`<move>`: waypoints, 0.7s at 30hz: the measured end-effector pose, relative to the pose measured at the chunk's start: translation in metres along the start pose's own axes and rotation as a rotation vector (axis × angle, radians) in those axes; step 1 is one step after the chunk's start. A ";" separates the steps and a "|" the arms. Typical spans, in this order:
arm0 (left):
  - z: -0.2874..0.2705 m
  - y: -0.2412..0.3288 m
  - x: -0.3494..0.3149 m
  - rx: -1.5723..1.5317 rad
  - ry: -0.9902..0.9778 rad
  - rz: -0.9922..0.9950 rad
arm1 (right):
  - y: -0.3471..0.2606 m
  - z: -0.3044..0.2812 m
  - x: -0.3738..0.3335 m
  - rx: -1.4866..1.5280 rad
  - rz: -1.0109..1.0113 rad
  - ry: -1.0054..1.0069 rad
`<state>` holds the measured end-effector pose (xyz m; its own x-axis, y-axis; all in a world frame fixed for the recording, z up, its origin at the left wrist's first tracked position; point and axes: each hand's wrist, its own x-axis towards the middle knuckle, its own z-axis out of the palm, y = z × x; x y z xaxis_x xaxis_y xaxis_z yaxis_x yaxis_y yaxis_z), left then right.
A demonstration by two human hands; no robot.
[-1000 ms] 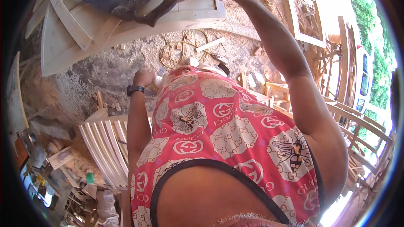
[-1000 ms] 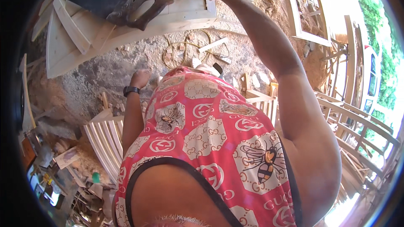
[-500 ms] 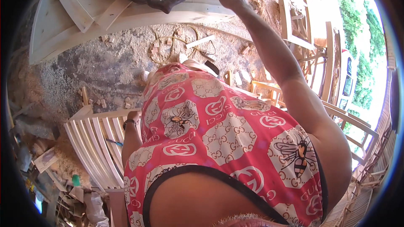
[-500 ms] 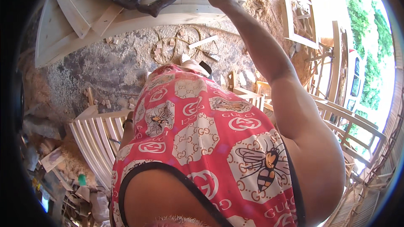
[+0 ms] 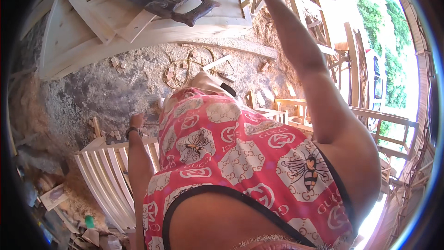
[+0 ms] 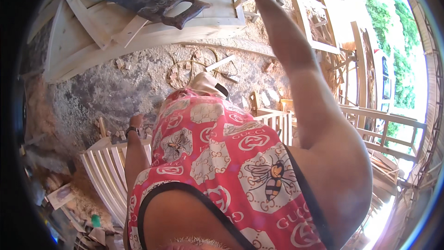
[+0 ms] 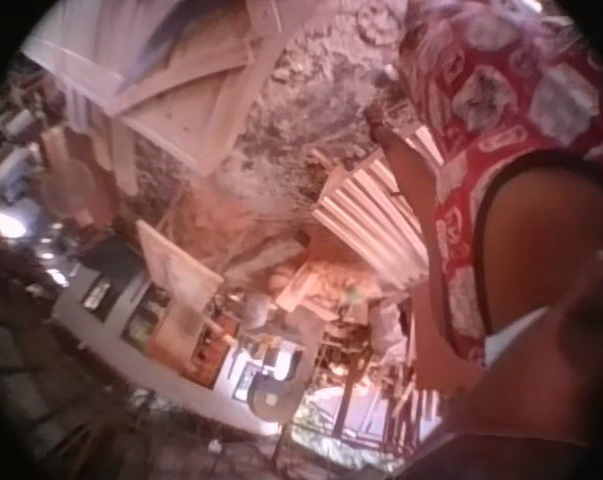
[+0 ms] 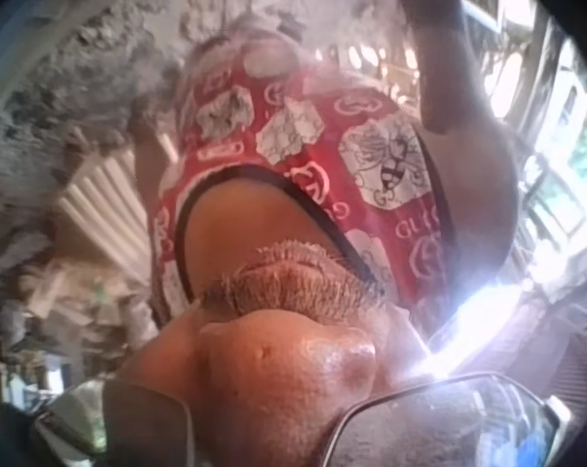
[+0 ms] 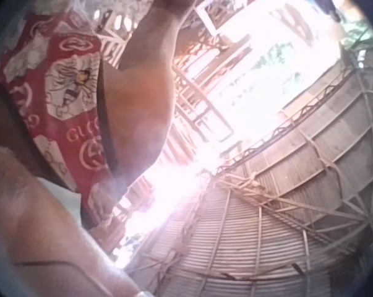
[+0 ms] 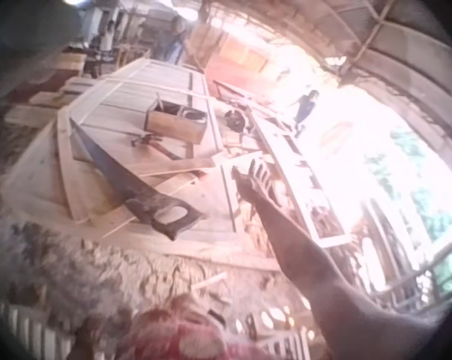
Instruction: Measuring a door panel with a tape measure, marking measurements with a pencil, and hammering a wooden strip onto the panel.
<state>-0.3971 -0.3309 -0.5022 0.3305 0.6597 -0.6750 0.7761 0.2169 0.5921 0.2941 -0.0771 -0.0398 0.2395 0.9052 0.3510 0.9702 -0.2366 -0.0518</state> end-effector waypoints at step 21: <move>0.027 -0.015 -0.180 0.310 -0.192 -0.270 | -0.006 0.034 -0.079 1.631 0.553 -0.183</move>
<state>-0.4537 -0.4722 -0.4017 0.1648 0.4569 -0.8741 0.9628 0.1179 0.2431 0.2705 -0.1353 -0.0992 0.4181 0.8993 -0.1287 -0.2141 -0.0401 -0.9760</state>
